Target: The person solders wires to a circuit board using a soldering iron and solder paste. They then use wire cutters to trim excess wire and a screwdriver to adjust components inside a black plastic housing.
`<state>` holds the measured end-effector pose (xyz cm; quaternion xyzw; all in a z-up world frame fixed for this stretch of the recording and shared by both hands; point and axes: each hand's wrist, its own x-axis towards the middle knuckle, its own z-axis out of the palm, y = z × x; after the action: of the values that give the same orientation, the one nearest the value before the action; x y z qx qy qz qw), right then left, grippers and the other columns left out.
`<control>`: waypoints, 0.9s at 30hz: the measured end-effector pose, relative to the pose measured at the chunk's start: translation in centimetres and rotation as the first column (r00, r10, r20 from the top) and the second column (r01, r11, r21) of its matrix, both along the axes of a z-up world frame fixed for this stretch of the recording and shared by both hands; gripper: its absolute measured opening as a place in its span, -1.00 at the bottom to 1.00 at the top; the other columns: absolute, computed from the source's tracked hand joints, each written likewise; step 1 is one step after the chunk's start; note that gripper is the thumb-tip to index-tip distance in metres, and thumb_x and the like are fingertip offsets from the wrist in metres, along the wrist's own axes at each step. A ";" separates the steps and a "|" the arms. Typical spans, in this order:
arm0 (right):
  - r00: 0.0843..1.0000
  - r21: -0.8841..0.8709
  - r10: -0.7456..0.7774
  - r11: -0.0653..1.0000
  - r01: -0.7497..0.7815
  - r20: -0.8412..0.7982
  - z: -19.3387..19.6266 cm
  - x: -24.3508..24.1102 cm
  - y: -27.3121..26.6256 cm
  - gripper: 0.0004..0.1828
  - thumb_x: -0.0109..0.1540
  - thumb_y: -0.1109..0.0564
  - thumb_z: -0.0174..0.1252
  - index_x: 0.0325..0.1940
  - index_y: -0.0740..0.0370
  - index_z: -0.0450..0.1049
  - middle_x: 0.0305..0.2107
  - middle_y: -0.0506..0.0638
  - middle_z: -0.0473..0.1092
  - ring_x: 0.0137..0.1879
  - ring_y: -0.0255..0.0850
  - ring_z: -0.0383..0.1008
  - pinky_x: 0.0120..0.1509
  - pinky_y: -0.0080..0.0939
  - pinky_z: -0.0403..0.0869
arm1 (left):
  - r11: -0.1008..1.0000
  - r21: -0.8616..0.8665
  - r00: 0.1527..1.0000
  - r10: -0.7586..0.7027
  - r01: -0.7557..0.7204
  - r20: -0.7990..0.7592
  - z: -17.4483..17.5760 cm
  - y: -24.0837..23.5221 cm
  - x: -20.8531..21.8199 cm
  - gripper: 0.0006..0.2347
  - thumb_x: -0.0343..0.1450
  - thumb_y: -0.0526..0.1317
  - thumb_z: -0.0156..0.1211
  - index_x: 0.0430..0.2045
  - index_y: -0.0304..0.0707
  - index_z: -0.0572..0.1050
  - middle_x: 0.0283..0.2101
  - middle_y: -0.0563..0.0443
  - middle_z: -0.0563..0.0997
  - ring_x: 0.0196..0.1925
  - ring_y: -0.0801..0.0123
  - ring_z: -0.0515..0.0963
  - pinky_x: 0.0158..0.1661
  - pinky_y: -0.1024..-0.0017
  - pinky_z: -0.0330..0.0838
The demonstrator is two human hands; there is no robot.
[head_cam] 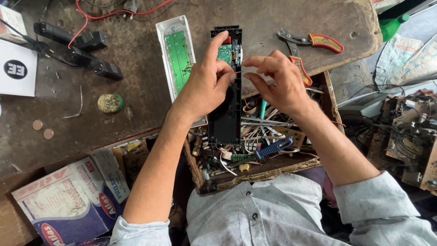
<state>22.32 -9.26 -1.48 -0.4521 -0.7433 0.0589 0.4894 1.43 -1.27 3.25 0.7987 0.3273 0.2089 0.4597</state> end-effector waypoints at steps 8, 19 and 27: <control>0.916 -0.290 -0.004 0.949 -0.124 -0.402 -1.1 -0.8 0.2 -0.50 0.36 0.43 0.29 0.03 0.18 0.06 -0.16 0.07 0.54 -0.28 -0.38 0.28 -0.24 -0.36 0.32 | 0.995 -0.094 0.997 -0.024 0.030 0.067 -0.6 0.2 -0.2 -0.38 0.53 -0.41 0.19 0.47 -0.24 0.00 -0.30 -0.01 0.71 -0.24 0.43 0.69 -0.11 0.42 0.54; 0.582 -0.413 -0.244 0.894 -0.175 -0.776 -3.5 -1.7 -0.1 -0.61 0.50 0.36 0.16 0.04 0.13 0.04 -0.25 0.12 0.53 -0.15 -0.38 0.57 -0.14 -0.41 0.45 | 0.966 -0.242 0.973 0.137 -0.090 0.185 -1.6 0.0 -0.1 -0.32 0.47 -0.40 0.25 0.45 -0.37 -0.04 -0.32 -0.01 0.69 -0.30 0.57 0.63 -0.23 0.59 0.50; 0.884 -0.161 -0.193 0.978 0.135 -0.426 -3.8 -2.1 -1.8 -0.45 0.33 0.42 0.33 -0.04 0.17 0.01 -0.11 0.17 0.56 -0.40 -0.46 0.13 -0.32 -0.43 0.22 | 0.957 -0.253 0.963 0.193 -0.142 0.190 -1.7 0.1 0.4 -0.30 0.44 -0.41 0.27 0.43 -0.42 -0.05 -0.38 0.01 0.68 -0.36 0.59 0.60 -0.27 0.59 0.48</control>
<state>20.19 -11.06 -5.27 -0.5187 -0.5674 0.1648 0.6179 1.86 -1.22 1.59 0.6803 0.3657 0.2909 0.5646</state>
